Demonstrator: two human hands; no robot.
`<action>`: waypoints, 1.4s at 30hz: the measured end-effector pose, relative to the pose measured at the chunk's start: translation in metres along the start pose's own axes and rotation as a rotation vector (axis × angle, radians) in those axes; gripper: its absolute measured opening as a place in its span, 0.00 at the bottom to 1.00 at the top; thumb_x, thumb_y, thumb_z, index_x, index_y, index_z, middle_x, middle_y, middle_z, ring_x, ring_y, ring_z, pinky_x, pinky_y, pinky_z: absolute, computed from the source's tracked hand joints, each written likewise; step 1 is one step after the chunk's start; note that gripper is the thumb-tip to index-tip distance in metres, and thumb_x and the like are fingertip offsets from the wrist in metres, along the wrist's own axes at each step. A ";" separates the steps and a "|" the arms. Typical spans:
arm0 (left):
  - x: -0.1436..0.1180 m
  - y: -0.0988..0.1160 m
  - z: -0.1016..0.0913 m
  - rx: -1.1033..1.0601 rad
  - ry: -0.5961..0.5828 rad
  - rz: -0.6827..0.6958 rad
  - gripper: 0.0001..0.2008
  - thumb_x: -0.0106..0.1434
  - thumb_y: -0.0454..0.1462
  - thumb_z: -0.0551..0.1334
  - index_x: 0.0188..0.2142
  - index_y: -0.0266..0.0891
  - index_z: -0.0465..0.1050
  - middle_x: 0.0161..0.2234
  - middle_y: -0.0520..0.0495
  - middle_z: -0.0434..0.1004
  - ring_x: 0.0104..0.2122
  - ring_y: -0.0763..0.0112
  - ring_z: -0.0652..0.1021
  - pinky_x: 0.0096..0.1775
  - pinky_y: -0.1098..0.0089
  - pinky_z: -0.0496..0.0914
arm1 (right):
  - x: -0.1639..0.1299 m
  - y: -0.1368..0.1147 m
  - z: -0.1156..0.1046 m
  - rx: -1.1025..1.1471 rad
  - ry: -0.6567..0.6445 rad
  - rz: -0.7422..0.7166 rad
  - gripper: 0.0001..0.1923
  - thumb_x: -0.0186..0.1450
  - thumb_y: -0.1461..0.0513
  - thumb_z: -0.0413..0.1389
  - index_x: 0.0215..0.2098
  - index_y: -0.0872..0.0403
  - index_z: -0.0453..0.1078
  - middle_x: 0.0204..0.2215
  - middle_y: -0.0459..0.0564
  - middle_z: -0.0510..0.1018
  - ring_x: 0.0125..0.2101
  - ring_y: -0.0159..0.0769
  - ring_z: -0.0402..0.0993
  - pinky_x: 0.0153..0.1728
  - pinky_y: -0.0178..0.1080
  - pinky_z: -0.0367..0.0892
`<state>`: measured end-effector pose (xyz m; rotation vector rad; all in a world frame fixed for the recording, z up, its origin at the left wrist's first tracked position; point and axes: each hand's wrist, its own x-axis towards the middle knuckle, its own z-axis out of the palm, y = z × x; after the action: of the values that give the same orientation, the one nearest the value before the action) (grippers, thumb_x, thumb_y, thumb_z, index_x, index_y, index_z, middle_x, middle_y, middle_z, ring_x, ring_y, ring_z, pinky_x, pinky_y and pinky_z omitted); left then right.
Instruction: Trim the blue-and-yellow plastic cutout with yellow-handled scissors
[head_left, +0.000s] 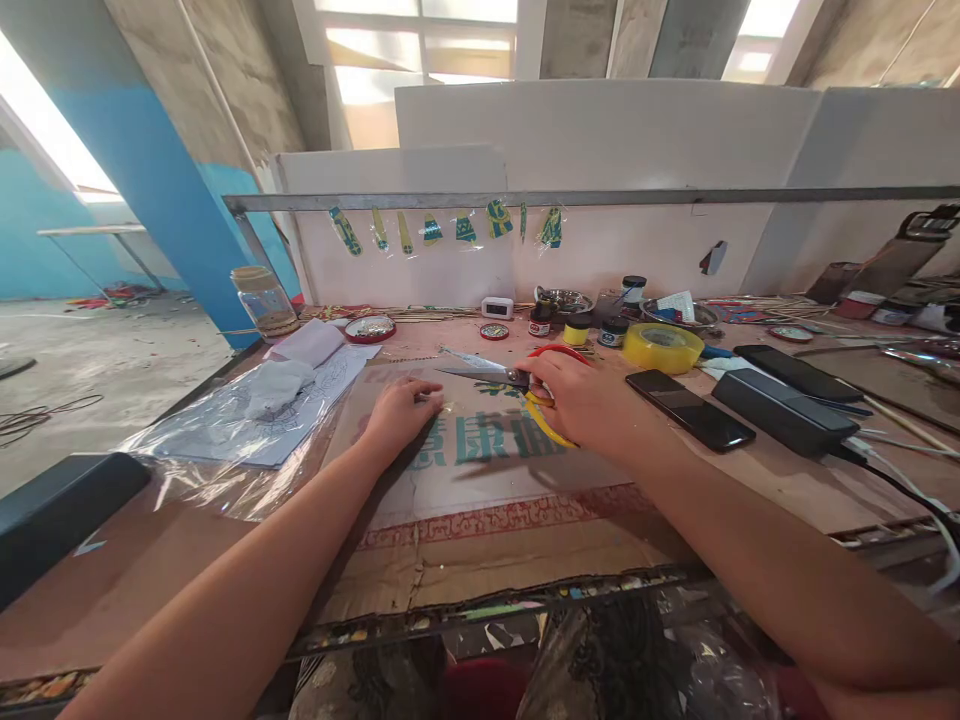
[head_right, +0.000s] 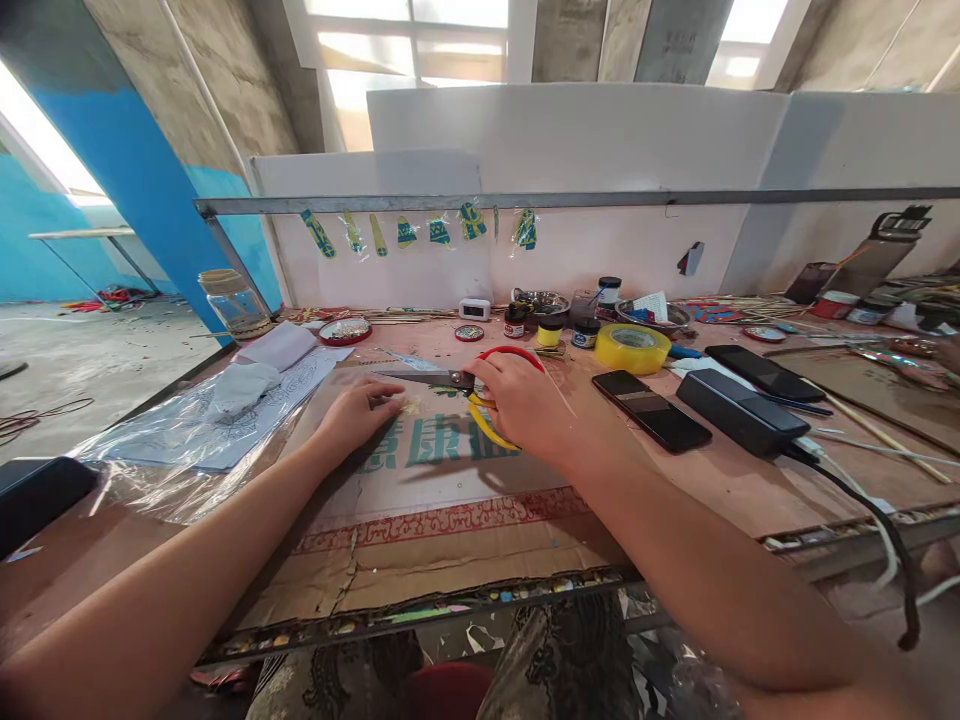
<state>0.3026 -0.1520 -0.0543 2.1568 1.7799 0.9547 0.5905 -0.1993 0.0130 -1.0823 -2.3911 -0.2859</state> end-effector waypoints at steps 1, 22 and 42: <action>0.001 -0.001 -0.001 -0.025 0.021 0.007 0.16 0.61 0.46 0.60 0.43 0.43 0.82 0.46 0.43 0.81 0.49 0.54 0.78 0.56 0.56 0.69 | 0.000 0.000 0.000 0.006 0.000 -0.001 0.24 0.59 0.73 0.56 0.54 0.58 0.71 0.47 0.58 0.79 0.48 0.46 0.75 0.46 0.43 0.70; -0.001 0.005 0.009 -0.048 -0.104 -0.081 0.12 0.59 0.48 0.65 0.35 0.48 0.85 0.50 0.46 0.79 0.53 0.53 0.76 0.59 0.56 0.67 | 0.002 -0.006 -0.004 0.062 -0.063 0.037 0.24 0.60 0.73 0.55 0.54 0.57 0.71 0.44 0.56 0.80 0.43 0.43 0.75 0.44 0.38 0.67; -0.016 0.051 -0.035 -0.985 -0.173 -0.212 0.21 0.55 0.50 0.71 0.41 0.38 0.80 0.41 0.41 0.86 0.49 0.53 0.82 0.58 0.54 0.70 | 0.002 0.006 0.009 0.102 0.048 0.104 0.25 0.61 0.72 0.53 0.55 0.54 0.70 0.48 0.55 0.79 0.46 0.43 0.75 0.45 0.41 0.68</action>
<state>0.3226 -0.1895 -0.0064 1.3406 1.0551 1.1905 0.5909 -0.1903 0.0063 -1.1353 -2.2722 -0.1499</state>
